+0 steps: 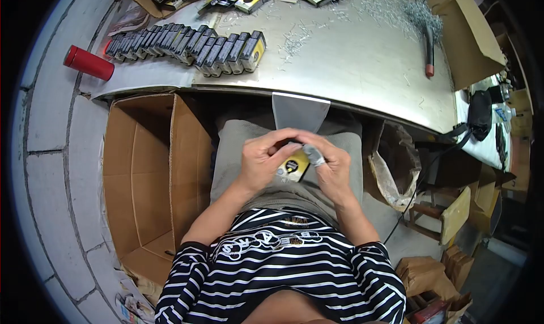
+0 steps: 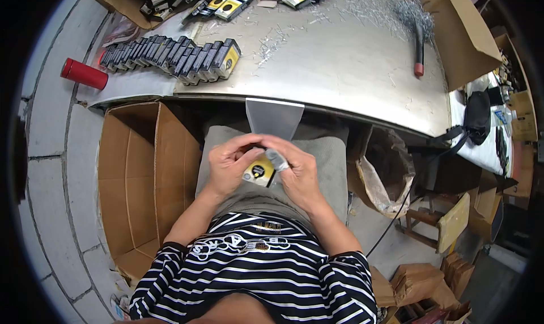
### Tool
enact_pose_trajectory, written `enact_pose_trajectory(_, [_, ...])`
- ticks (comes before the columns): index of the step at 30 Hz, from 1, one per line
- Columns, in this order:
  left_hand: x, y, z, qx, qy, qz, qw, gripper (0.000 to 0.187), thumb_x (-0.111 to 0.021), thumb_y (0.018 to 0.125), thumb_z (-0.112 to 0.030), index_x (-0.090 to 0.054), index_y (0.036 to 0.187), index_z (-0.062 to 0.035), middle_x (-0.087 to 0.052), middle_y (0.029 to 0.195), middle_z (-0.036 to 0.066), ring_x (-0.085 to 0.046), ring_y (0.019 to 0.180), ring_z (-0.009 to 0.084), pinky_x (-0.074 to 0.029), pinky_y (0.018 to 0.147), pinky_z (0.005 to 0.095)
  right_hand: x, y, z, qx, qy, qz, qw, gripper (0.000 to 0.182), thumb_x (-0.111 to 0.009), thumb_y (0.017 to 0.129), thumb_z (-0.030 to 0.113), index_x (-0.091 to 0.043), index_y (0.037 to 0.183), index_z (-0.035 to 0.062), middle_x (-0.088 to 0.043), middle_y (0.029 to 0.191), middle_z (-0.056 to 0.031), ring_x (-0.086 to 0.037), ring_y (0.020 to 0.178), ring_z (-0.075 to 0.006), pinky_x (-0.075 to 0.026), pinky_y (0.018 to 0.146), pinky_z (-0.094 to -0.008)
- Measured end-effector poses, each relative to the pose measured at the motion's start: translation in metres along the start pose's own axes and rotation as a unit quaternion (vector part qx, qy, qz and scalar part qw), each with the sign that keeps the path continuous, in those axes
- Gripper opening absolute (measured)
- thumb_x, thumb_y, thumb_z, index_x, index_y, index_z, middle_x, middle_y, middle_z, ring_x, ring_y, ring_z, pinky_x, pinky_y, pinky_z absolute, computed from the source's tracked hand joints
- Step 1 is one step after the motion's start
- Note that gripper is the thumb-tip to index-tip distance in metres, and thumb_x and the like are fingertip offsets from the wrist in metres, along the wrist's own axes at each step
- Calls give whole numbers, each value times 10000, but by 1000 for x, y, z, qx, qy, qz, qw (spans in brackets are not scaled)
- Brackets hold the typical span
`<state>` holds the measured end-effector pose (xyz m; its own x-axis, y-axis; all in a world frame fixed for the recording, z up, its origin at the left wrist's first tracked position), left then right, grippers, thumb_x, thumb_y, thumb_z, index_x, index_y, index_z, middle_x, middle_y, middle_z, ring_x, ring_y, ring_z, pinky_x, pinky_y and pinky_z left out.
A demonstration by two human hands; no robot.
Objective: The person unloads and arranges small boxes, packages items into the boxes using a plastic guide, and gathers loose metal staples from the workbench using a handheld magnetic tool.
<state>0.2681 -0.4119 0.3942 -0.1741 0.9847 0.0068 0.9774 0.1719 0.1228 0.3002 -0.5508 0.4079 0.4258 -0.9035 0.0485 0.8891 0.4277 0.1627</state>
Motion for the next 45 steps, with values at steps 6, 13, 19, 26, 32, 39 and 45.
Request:
enact_pose_trajectory(6, [-4, 121, -80, -185, 540, -10, 821, 221, -726, 762, -189, -657, 932, -65, -617, 910, 93, -605, 844, 277, -492, 665, 379, 13, 101, 6, 105, -214, 8, 971, 566, -465, 804, -45, -407, 1366, -20, -496, 1336, -220, -474, 1259, -326, -351, 1070, -371])
enact_pose_trajectory(13, [60, 296, -53, -127, 664, -53, 735, 623, -732, 781, -291, -431, 1270, -49, -515, 1172, 186, -516, 1112, 377, -465, 882, 446, 3, 236, -43, 185, -625, 57, 757, 504, -545, 776, 88, -563, 1277, 138, -381, 1459, -144, -231, 1396, -389, -184, 1137, -525])
enact_pose_trajectory(19, [90, 359, 12, -4, 693, 73, 717, 693, -632, 831, -279, -303, 1400, -57, -466, 1308, 214, -499, 1183, 388, -414, 1000, 437, 140, 303, -71, 89, -612, 21, 786, 571, -508, 852, 109, -400, 1411, 153, -299, 1484, -212, -268, 1374, -394, -237, 1138, -423])
enact_pose_trajectory(26, [89, 200, -84, -83, 40, -61, 994, 283, -589, 808, -162, -581, 1049, -13, -605, 837, 15, -533, 731, 83, -443, 652, 243, 65, 210, -44, 92, -565, 64, 817, 650, -522, 761, -23, -400, 1393, 71, -327, 1455, -231, -315, 1347, -391, -297, 1117, -403])
enact_pose_trajectory(32, [82, -18, 66, 232, -15, -62, 971, 325, -623, 849, -80, -577, 1162, -5, -633, 1047, 55, -578, 951, 115, -465, 847, 278, 101, 160, -16, 79, -322, -43, 942, 536, -424, 837, 27, -480, 1365, 102, -411, 1444, -162, -330, 1377, -274, -246, 1133, -338])
enact_pose_trajectory(39, [-11, -48, 191, 268, 49, 153, 950, 269, -658, 793, -89, -615, 1021, 49, -647, 834, 59, -579, 757, 136, -475, 712, 301, 14, 162, -40, 127, -515, -1, 848, 488, -594, 799, 156, -541, 1279, 91, -434, 1399, -183, -373, 1316, -358, -313, 1087, -426])
enact_pose_trajectory(45, [-15, -65, 181, 450, -146, 70, 878, 292, -691, 843, -216, -632, 1065, -35, -646, 886, 23, -611, 757, 103, -508, 624, 276, -29, 76, -4, 93, -503, 35, 859, 610, -563, 695, 1, -514, 1299, 68, -406, 1406, -202, -346, 1333, -371, -321, 1092, -409])
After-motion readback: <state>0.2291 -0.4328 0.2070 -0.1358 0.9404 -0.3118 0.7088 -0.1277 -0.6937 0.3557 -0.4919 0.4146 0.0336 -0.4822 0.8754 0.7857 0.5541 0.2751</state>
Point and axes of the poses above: each hand's wrist, its own y-axis towards the middle knuckle, its own x-axis out of the back of the hand, z = x × y, the point moved 9 cm from there along y, towards the middle knuckle
